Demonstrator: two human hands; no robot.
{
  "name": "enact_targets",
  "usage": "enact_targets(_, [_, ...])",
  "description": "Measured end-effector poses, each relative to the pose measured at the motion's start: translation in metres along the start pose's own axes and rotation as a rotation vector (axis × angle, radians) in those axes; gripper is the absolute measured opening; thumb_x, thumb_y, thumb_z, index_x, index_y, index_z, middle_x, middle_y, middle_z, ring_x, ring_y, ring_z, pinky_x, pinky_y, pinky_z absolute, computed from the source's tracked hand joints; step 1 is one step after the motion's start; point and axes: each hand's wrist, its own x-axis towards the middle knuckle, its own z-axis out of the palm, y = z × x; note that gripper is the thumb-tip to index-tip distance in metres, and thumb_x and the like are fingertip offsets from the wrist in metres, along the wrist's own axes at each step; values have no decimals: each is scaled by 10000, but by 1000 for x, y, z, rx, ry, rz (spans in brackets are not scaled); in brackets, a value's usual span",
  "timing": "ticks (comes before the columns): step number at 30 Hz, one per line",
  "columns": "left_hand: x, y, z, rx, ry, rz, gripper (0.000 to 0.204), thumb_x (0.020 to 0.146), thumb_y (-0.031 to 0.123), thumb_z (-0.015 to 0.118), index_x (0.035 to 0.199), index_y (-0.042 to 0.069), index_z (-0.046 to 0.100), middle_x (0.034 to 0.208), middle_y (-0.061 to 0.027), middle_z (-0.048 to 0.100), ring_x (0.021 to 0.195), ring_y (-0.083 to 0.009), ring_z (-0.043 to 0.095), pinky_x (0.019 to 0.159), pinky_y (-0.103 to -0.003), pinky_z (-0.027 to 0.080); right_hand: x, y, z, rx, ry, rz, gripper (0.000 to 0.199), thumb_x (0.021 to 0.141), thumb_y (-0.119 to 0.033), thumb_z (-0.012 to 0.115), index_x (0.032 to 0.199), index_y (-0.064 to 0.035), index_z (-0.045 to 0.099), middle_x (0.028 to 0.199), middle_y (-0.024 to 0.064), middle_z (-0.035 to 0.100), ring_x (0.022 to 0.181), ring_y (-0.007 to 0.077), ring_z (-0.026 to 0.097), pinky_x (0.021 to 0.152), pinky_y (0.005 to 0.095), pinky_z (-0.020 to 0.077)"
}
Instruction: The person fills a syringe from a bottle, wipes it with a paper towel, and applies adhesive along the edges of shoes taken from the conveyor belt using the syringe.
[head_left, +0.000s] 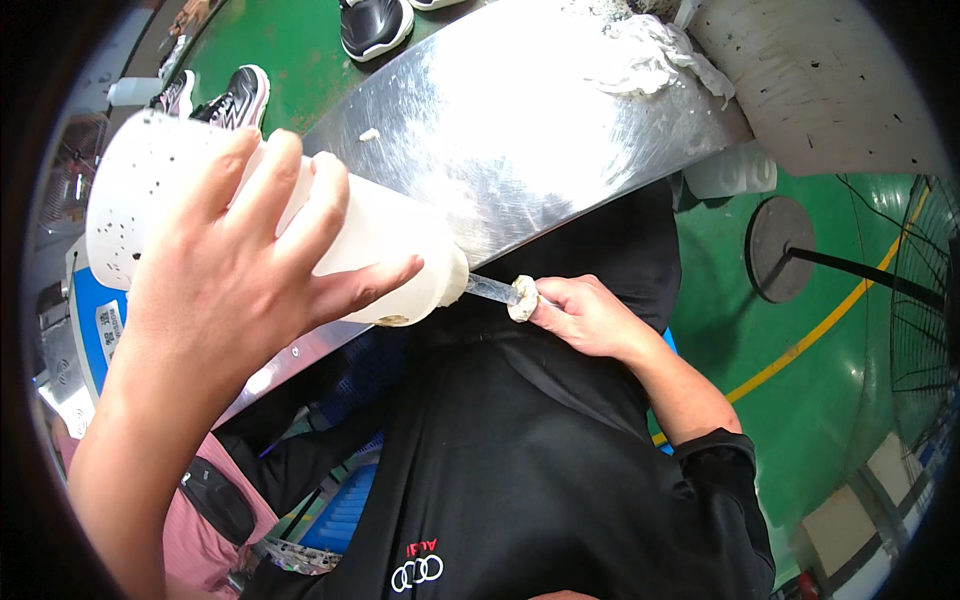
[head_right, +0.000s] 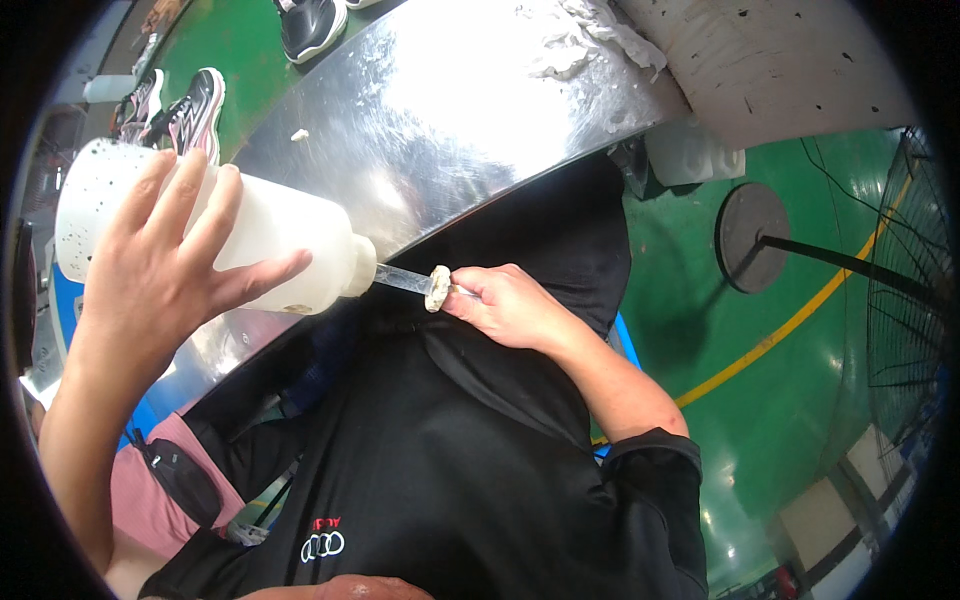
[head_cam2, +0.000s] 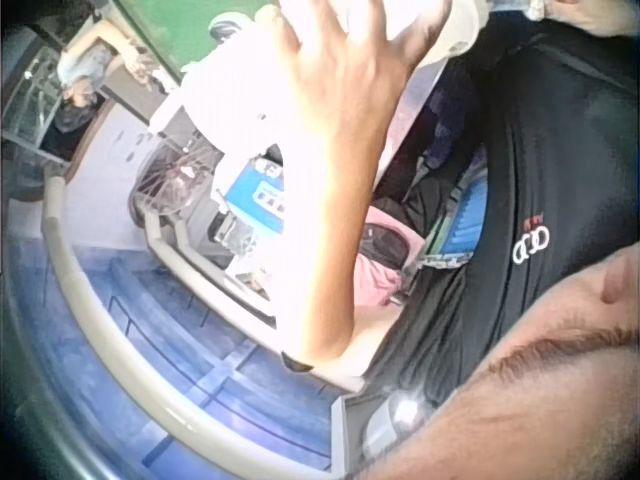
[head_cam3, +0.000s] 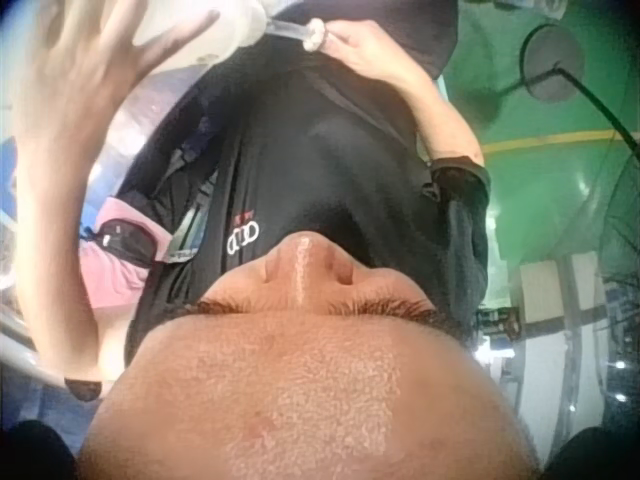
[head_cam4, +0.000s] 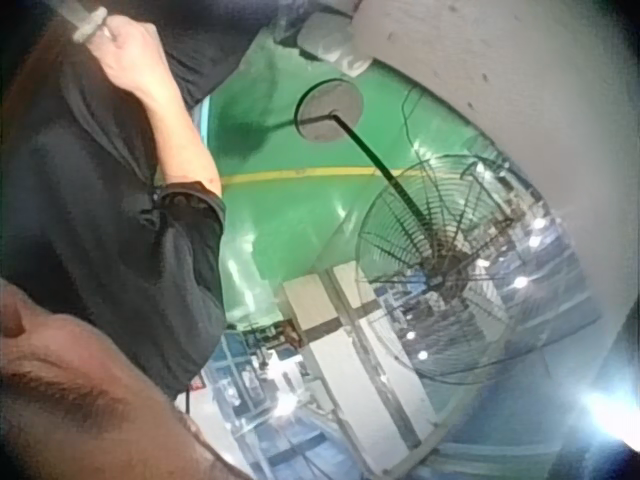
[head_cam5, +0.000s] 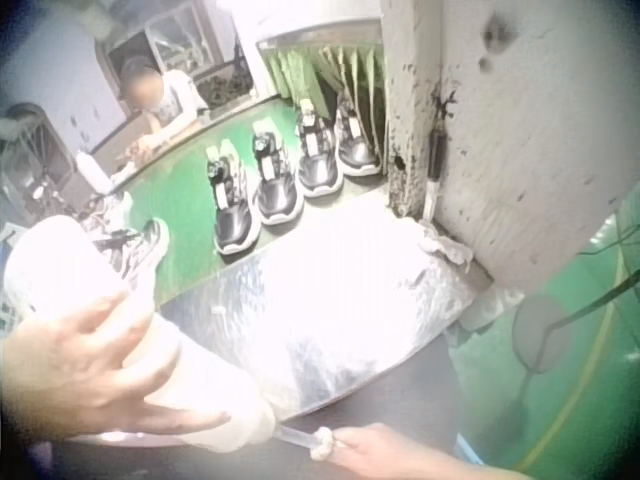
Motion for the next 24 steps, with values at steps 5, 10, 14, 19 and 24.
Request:
enact_targets(5, [-23,-30,9,-268,65,-117,853,551,50,734,1297,325,424,1212,-176,482,1125,-356,490,949,-485,398,-3,-16,-35,47,117,-138,287,915,-318,540,913,-40,609,666,102,573,593,197,548,594,306,442])
enact_targets(10, [-37,-1,69,-985,574,-665,914,554,74,749,1349,10,302,1288,-200,437,1170,-350,458,980,-425,376,-14,-10,-63,280,106,-255,380,912,-388,545,997,-23,606,715,-19,548,676,62,460,638,243,418])
enact_targets(14, [-36,-6,81,-1507,1062,-891,901,671,252,739,1379,-11,247,1302,-163,422,1174,-307,462,1003,-438,372,-14,-34,-72,550,45,-298,507,864,-486,541,1079,-32,608,690,-46,462,600,43,362,543,197,313])
enact_targets(19, [-41,-87,32,-2275,1609,-592,700,770,260,669,1345,26,345,1321,-143,446,1199,-327,440,1018,-485,355,-16,-41,-76,428,105,-390,431,896,-442,542,1071,-54,612,703,-20,515,630,68,462,579,226,402])
enact_targets(24, [-30,-166,-88,-1828,1793,-419,716,795,320,675,1351,24,335,1310,-146,450,1200,-309,438,1027,-470,347,-11,-21,-63,370,121,-242,206,911,-162,546,1085,-78,619,791,-11,576,674,72,500,634,232,436])
